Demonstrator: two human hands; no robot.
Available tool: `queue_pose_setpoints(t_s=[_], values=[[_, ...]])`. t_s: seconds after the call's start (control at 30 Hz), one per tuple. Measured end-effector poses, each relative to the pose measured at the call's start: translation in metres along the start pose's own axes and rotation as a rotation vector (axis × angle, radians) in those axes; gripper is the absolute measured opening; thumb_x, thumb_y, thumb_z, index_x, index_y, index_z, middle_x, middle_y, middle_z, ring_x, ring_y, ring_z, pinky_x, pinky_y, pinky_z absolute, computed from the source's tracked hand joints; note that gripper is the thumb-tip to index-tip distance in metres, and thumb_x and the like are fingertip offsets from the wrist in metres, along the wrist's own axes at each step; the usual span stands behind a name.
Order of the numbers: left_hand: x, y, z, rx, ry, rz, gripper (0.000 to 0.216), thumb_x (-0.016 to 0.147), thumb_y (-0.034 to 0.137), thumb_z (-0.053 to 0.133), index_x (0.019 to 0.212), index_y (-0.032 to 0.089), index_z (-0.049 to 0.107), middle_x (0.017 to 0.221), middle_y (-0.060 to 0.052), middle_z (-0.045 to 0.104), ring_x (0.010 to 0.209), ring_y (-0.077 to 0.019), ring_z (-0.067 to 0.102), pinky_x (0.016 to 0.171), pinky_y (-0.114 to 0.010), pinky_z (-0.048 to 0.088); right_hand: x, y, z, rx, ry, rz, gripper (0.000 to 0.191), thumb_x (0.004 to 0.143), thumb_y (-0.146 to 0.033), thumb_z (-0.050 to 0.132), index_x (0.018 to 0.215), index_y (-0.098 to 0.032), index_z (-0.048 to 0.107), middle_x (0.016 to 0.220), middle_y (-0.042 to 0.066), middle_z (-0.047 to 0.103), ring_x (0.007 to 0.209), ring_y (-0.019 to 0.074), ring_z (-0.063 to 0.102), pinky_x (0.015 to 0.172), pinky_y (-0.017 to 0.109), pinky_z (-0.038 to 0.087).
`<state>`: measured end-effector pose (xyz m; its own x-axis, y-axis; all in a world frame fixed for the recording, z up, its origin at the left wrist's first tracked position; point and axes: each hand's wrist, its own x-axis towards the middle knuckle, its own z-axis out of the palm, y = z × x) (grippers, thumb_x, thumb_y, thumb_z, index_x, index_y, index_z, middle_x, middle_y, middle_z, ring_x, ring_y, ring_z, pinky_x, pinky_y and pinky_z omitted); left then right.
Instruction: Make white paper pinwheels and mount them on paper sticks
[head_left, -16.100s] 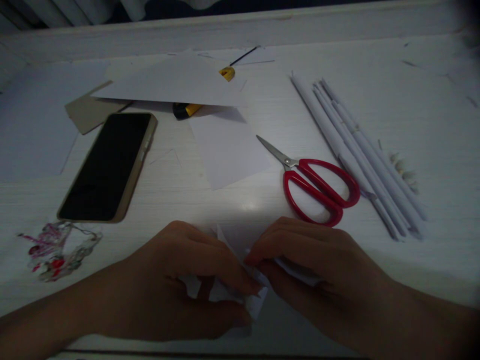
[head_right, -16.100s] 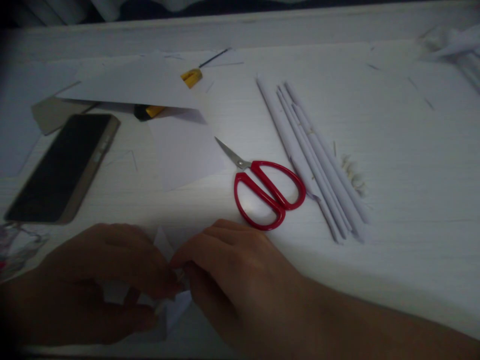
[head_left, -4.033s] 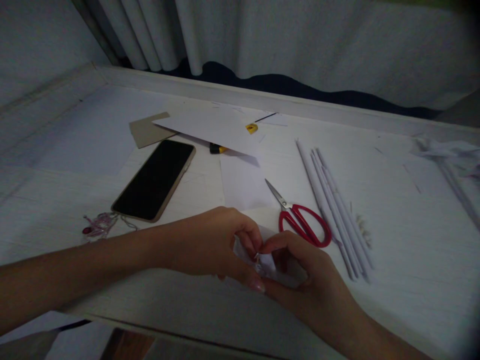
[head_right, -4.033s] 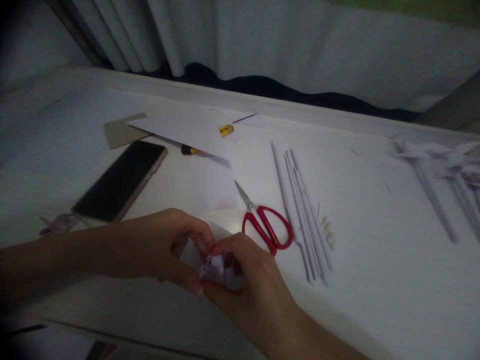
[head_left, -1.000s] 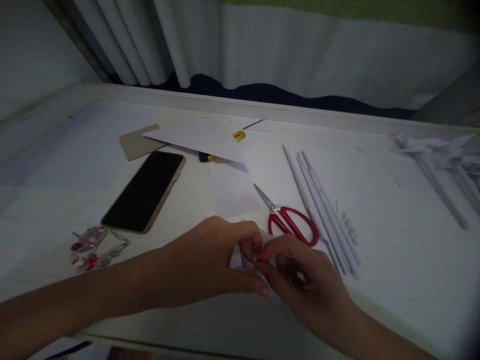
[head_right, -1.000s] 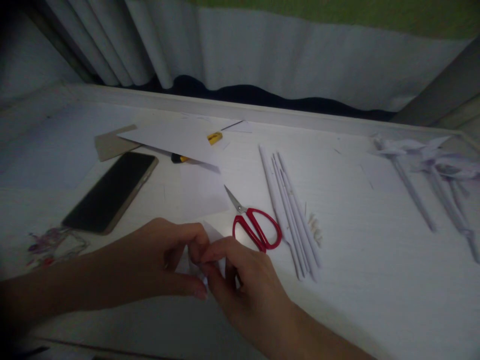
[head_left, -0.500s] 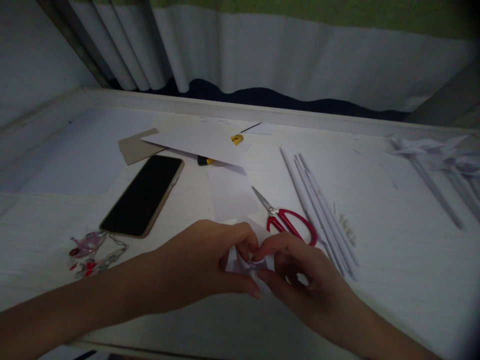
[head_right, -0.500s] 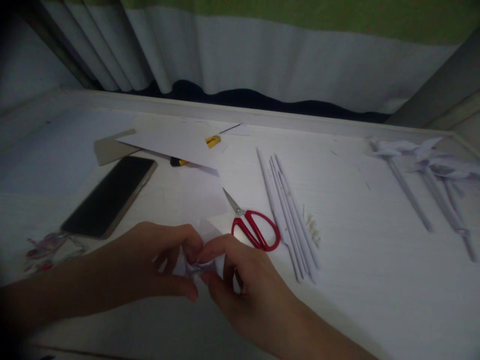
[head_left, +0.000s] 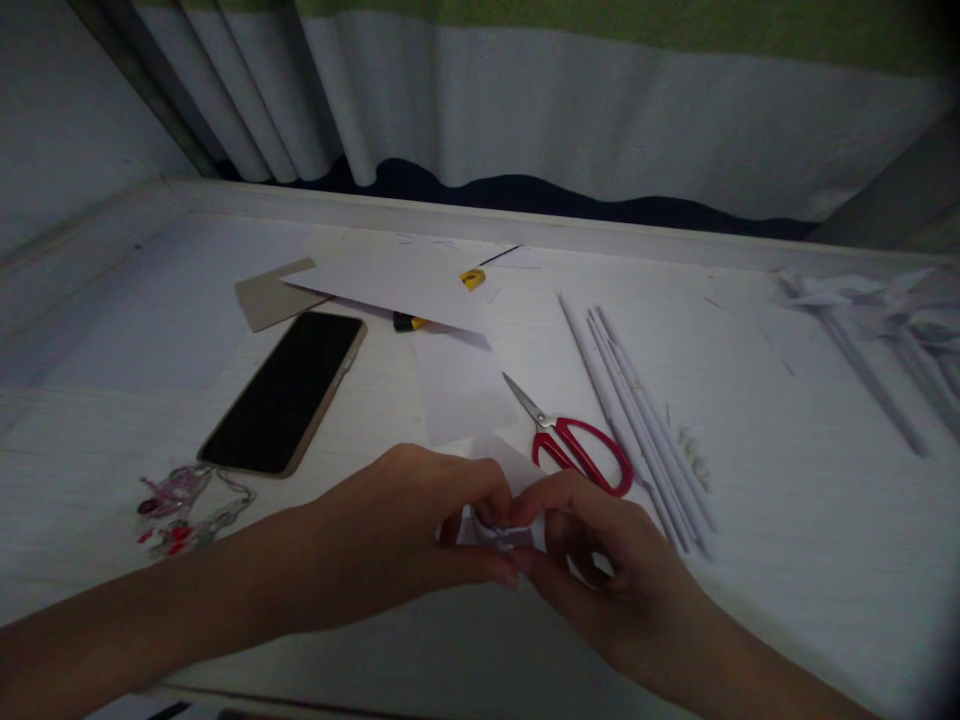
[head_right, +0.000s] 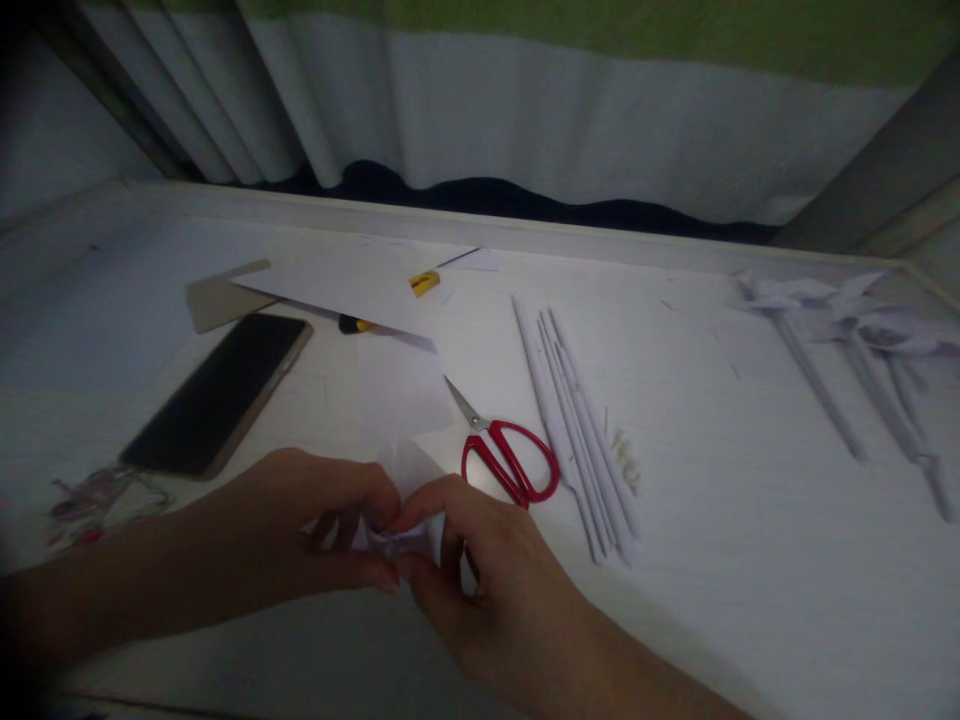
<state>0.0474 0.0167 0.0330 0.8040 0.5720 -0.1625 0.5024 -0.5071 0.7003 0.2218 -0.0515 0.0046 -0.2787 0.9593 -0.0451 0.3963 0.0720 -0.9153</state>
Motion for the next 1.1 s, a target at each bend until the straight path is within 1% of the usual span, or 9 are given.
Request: queue_pose_setpoints(t_s=[0.2, 0.37, 0.47, 0.57, 0.7, 0.8, 0.9, 1.0, 1.1], values=[[0.0, -0.001, 0.001, -0.007, 0.015, -0.007, 0.017, 0.071, 0.037, 0.061, 0.073, 0.021, 0.056, 0.055, 0.009, 0.053, 0.046, -0.0045, 0.049, 0.045, -0.014, 0.031, -0.002, -0.001, 0.0, -0.009, 0.001, 0.009, 0.022, 0.074, -0.008, 0.052, 0.086, -0.027, 0.048, 0.054, -0.009, 0.037, 0.044, 0.0063, 0.036, 0.039, 0.017, 0.028], [0.001, -0.003, 0.002, -0.04, 0.087, 0.031, 0.024, 0.065, 0.037, 0.066, 0.078, 0.021, 0.053, 0.06, 0.009, 0.052, 0.046, -0.0044, 0.046, 0.047, -0.015, 0.033, -0.001, -0.002, -0.004, 0.041, 0.01, 0.01, 0.026, 0.074, -0.01, 0.053, 0.093, -0.027, 0.046, 0.066, -0.007, 0.048, 0.052, 0.0074, 0.043, 0.043, 0.018, 0.033], [0.003, -0.003, 0.0, -0.078, 0.13, 0.019, 0.038, 0.059, 0.039, 0.07, 0.087, 0.022, 0.051, 0.076, 0.006, 0.056, 0.057, -0.0071, 0.051, 0.051, -0.017, 0.038, 0.0, -0.002, -0.007, 0.072, 0.007, 0.036, 0.032, 0.071, -0.011, 0.058, 0.096, -0.026, 0.045, 0.075, -0.005, 0.051, 0.057, 0.0086, 0.046, 0.047, 0.019, 0.036], [0.005, -0.005, -0.003, -0.1, 0.23, -0.013, 0.053, 0.052, 0.041, 0.074, 0.094, 0.021, 0.049, 0.093, -0.001, 0.054, 0.072, -0.0133, 0.053, 0.055, -0.021, 0.041, 0.002, -0.001, -0.007, 0.059, 0.044, 0.068, 0.033, 0.069, -0.015, 0.062, 0.096, -0.025, 0.046, 0.075, -0.004, 0.051, 0.057, 0.0093, 0.047, 0.048, 0.021, 0.037], [0.01, -0.011, -0.003, -0.194, 0.365, -0.166, 0.057, 0.06, 0.042, 0.067, 0.107, 0.02, 0.043, 0.113, -0.007, 0.047, 0.096, -0.0206, 0.048, 0.067, -0.028, 0.044, 0.006, 0.002, -0.004, -0.012, 0.058, 0.087, 0.033, 0.068, -0.019, 0.064, 0.096, -0.024, 0.048, 0.069, -0.004, 0.051, 0.052, 0.0094, 0.048, 0.044, 0.021, 0.035], [0.016, -0.017, 0.0, -0.296, 0.302, -0.293, 0.046, 0.072, 0.044, 0.055, 0.109, 0.018, 0.044, 0.109, -0.008, 0.051, 0.094, -0.02, 0.051, 0.071, -0.032, 0.044, 0.007, 0.004, -0.002, -0.079, 0.059, 0.047, 0.027, 0.068, -0.019, 0.064, 0.092, -0.022, 0.051, 0.063, -0.005, 0.05, 0.05, 0.0093, 0.047, 0.044, 0.021, 0.035], [0.022, -0.021, 0.005, -0.414, 0.221, -0.266, 0.031, 0.077, 0.039, 0.051, 0.096, 0.015, 0.052, 0.095, -0.005, 0.058, 0.084, -0.016, 0.055, 0.072, -0.029, 0.044, 0.007, 0.007, -0.001, -0.13, 0.031, 0.014, 0.021, 0.07, -0.02, 0.063, 0.089, -0.022, 0.054, 0.06, -0.005, 0.049, 0.05, 0.009, 0.047, 0.045, 0.021, 0.034], [0.024, -0.023, 0.008, -0.473, 0.229, -0.239, 0.021, 0.075, 0.029, 0.054, 0.09, 0.014, 0.054, 0.083, -0.002, 0.059, 0.077, -0.0132, 0.055, 0.07, -0.026, 0.045, 0.006, 0.008, 0.0, -0.178, 0.022, 0.011, 0.021, 0.071, -0.022, 0.062, 0.091, -0.022, 0.055, 0.059, -0.005, 0.048, 0.047, 0.0088, 0.043, 0.044, 0.022, 0.033], [0.023, -0.023, 0.009, -0.49, 0.258, -0.237, 0.017, 0.074, 0.02, 0.054, 0.09, 0.015, 0.054, 0.081, -0.001, 0.058, 0.075, -0.012, 0.055, 0.068, -0.024, 0.045, 0.007, 0.01, 0.0, -0.207, 0.038, 0.003, 0.023, 0.071, -0.025, 0.061, 0.093, -0.022, 0.054, 0.058, -0.005, 0.046, 0.046, 0.0092, 0.041, 0.044, 0.022, 0.032]])
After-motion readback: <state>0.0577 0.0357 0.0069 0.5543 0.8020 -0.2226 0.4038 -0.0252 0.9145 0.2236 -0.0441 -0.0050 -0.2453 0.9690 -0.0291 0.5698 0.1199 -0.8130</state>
